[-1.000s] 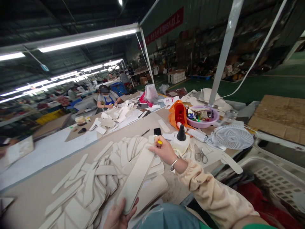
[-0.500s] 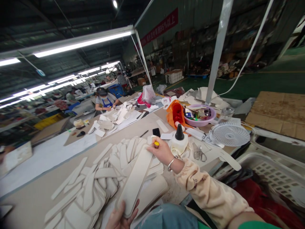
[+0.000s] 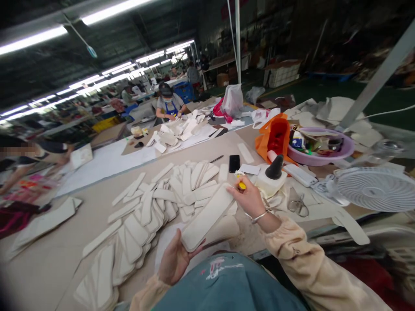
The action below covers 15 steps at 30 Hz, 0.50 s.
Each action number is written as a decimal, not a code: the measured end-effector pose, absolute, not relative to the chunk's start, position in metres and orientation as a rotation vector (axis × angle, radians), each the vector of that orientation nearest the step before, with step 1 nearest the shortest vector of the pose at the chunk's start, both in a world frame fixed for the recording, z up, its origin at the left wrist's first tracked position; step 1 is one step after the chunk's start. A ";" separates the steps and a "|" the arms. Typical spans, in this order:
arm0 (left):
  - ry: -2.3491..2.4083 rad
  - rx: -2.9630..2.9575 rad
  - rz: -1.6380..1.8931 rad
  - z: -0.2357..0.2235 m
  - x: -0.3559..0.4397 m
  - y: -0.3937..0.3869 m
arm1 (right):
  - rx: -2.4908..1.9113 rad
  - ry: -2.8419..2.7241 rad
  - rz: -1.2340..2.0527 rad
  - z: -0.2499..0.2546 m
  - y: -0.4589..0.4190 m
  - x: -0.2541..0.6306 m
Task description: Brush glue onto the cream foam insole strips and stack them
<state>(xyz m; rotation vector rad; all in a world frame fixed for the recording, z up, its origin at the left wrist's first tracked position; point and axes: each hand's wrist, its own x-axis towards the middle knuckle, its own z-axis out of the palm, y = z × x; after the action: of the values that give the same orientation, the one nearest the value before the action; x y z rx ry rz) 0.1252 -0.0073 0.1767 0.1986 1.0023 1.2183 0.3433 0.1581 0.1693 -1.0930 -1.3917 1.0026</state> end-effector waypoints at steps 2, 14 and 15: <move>1.069 0.248 1.243 0.169 0.125 -0.007 | -1.125 -1.405 1.006 0.160 0.155 0.344; 1.198 0.211 1.195 0.155 0.127 -0.014 | -1.218 -1.401 0.952 0.145 0.148 0.349; 1.199 0.198 1.192 0.156 0.128 -0.014 | -1.216 -1.405 0.960 0.145 0.147 0.349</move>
<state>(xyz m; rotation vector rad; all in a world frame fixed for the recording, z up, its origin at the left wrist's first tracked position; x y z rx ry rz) 0.1276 -0.0142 0.1557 0.1982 1.1992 1.1924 0.3485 0.1470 0.1447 -1.2156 -1.4050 0.9599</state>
